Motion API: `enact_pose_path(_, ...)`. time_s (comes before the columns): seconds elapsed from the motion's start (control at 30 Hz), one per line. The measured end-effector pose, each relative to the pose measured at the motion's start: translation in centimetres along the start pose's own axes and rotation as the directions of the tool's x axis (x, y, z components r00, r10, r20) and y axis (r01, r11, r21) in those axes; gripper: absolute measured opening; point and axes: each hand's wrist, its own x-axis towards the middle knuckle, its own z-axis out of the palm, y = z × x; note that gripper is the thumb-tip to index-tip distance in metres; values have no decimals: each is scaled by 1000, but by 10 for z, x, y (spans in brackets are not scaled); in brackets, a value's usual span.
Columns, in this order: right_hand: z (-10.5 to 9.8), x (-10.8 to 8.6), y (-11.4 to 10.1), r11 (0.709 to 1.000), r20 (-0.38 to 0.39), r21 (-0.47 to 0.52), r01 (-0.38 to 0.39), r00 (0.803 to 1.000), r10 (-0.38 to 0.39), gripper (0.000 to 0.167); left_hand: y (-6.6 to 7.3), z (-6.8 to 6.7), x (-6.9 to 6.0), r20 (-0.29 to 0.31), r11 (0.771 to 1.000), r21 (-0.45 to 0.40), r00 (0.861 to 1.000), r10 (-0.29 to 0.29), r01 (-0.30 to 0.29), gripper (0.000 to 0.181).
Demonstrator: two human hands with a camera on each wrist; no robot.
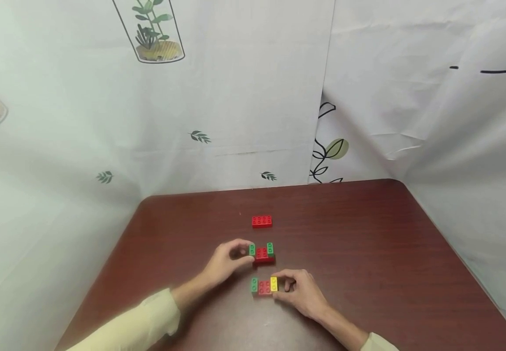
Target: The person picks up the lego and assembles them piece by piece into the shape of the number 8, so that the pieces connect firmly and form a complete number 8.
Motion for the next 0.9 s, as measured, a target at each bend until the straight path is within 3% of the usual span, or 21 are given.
enact_pose_path(0.4,1,5,1,1000,-6,-15,-5,1000,5,34,20,-6,-9,2,999,-18,999,-32,32,32)
enact_pose_path(0.9,-1,6,1,999,19,10,-34,999,34,33,33,-5,-24,39,992,-117,998,-47,51,30)
